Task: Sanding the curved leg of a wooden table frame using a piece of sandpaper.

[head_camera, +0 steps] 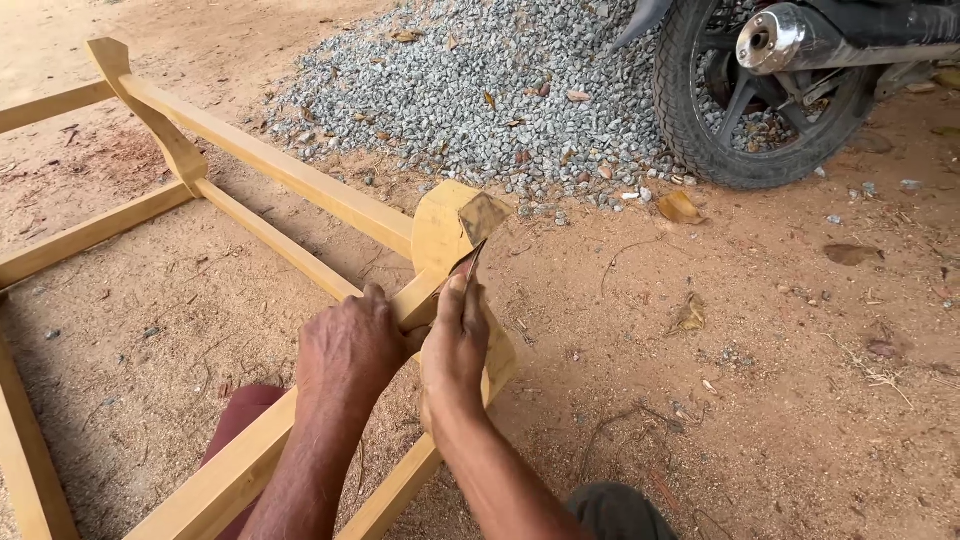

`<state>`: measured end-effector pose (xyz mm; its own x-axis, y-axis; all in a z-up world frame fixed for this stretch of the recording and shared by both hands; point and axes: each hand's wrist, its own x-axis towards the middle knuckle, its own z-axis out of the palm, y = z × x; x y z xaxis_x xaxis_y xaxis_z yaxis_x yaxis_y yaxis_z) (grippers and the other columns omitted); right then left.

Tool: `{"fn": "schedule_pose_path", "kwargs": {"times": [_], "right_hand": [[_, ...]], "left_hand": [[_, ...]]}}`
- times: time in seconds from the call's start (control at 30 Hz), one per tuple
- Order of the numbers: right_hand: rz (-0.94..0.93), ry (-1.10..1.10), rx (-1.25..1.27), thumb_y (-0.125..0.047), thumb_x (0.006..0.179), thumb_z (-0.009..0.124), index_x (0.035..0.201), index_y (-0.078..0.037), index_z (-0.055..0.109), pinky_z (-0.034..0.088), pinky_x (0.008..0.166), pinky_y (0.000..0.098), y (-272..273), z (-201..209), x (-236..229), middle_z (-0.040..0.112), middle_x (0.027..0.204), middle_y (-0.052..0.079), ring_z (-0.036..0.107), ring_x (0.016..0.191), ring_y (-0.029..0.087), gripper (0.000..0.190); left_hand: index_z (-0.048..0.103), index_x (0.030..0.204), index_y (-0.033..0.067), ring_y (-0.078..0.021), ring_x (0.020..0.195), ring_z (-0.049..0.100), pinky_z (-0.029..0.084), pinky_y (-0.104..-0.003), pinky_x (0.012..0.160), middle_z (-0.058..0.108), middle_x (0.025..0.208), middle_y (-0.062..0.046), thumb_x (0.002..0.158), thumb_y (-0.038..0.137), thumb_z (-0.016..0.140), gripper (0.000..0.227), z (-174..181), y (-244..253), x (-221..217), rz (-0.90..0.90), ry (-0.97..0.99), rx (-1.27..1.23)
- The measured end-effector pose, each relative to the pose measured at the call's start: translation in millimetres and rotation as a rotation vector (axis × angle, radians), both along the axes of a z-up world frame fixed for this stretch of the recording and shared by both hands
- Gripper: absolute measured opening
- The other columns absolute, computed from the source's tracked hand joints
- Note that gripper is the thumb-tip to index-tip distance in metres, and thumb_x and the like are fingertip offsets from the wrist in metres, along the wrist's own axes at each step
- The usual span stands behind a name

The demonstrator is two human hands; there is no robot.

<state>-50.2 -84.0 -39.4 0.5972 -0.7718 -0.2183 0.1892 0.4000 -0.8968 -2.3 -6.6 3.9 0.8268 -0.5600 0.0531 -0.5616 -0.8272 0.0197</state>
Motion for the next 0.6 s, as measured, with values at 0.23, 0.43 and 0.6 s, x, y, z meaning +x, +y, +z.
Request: {"fn": "schedule_pose_path", "kwargs": {"times": [0.23, 0.43, 0.6], "right_hand": [[-0.03, -0.082, -0.191, -0.047, 0.11, 0.032, 0.135, 0.004, 0.058, 0.048, 0.106, 0.0455, -10.7, -43.9, 19.9, 0.063, 0.13, 0.027, 0.059, 0.124, 0.036, 0.063], [0.086, -0.003, -0.274, -0.049, 0.102, 0.027, 0.159, -0.019, 0.027, 0.031, 0.121, 0.0414, 4.2, -28.3, 6.3, 0.037, 0.163, 0.014, 0.036, 0.152, 0.026, 0.065], [0.08, -0.031, -0.11, -0.049, 0.104, 0.028, 0.161, -0.015, 0.023, 0.043, 0.122, 0.0469, -3.9, -47.5, 13.1, 0.033, 0.162, 0.021, 0.046, 0.15, 0.035, 0.066]], "left_hand": [[0.063, 0.099, 0.0029, -0.0281, 0.066, 0.074, 0.06, -0.043, 0.062, 0.073, 0.071, -0.016, 0.079, 0.073, 0.071, 0.073, -0.6, 1.8, -1.2, -0.009, -0.063, -0.058], [0.065, 0.096, 0.0031, -0.0297, 0.067, 0.075, 0.061, -0.045, 0.065, 0.073, 0.074, -0.018, 0.089, 0.059, 0.072, 0.057, -2.7, 4.0, 5.7, -0.052, -0.042, -0.1], [0.066, 0.099, 0.0078, -0.0271, 0.072, 0.076, 0.062, -0.041, 0.069, 0.075, 0.08, -0.015, 0.075, 0.048, 0.082, 0.049, -8.7, 0.3, 18.6, -0.117, 0.097, -0.08]]}}
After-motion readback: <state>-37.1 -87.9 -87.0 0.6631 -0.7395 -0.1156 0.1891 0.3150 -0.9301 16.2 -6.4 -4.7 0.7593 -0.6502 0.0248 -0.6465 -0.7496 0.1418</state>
